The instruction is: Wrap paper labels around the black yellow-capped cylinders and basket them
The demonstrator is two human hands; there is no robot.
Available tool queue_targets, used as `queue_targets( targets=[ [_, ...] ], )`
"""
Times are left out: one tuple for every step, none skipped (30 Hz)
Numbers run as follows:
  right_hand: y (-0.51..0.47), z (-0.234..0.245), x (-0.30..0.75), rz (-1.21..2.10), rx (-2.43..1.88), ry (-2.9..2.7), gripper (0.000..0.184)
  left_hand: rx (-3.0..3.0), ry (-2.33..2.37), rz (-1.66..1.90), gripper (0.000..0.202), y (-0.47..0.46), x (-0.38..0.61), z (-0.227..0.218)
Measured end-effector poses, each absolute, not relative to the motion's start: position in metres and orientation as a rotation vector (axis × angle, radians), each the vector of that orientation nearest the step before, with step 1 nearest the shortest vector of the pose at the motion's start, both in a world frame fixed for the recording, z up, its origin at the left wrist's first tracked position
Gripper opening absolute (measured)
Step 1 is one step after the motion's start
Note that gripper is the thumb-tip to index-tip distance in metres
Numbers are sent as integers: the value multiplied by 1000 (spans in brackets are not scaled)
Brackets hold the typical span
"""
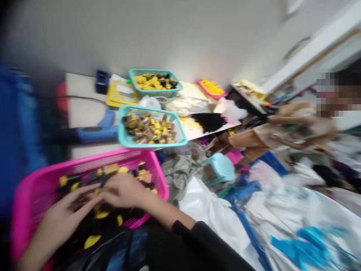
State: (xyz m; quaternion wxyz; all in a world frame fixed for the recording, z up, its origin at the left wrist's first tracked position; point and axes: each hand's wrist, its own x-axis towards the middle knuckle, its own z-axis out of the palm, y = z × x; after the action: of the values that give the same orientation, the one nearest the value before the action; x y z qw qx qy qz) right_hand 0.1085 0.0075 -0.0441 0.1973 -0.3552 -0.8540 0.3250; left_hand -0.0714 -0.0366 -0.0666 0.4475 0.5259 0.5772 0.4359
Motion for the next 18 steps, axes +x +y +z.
queue_targets(
  targets=[
    [6,-41,104,1017,-1012,-2239,15,1208,1404,1058,34,-39,-70,-59],
    [4,-40,101,1148,-1054,-2051,15,1112,1402,1105,35,-40,-69,-52],
    [4,-41,97,1316,-1060,-1869,16,1026,1405,1149,36,-40,-69,-47],
    [4,-43,94,1481,-1047,-1704,20,957,1423,1195,38,-39,-69,-43],
    [4,-45,91,1600,-1031,-1558,25,906,1423,1194,39,-39,-70,-40],
    [3,-48,88,1689,-1014,-1445,30,867,1410,1186,40,-39,-71,-38],
    [3,-50,85,1738,-1002,-1365,33,831,1394,1199,41,-39,-72,-37],
    [2,-52,84,1755,-995,-1317,34,798,1372,1201,45,-40,-72,-36],
    [1,-53,82,1756,-994,-1292,34,770,1350,1204,49,-41,-71,-36],
    [0,-54,82,1748,-997,-1282,34,747,1335,1202,53,-41,-70,-35],
    [-1,-55,82,1737,-1002,-1280,32,732,1326,1190,57,-41,-68,-35],
    [-2,-55,83,1725,-1010,-1283,31,725,1325,1171,58,-41,-67,-35],
    [-3,-56,84,1714,-1020,-1291,29,724,1330,1145,54,-40,-65,-34],
    [-3,-56,86,1704,-1027,-1307,29,727,1343,1121,48,-38,-64,-34],
    [-3,-56,90,1696,-1028,-1333,29,730,1360,1100,40,-36,-63,-34],
    [-2,-56,95,1684,-1028,-1367,29,732,1388,1086,33,-34,-63,-34],
    [1,-57,102,1656,-1040,-1406,28,733,1428,1080,29,-33,-64,-35],
    [5,-59,110,1605,-1075,-1446,27,733,1480,1079,27,-31,-65,-35]
  ],
)
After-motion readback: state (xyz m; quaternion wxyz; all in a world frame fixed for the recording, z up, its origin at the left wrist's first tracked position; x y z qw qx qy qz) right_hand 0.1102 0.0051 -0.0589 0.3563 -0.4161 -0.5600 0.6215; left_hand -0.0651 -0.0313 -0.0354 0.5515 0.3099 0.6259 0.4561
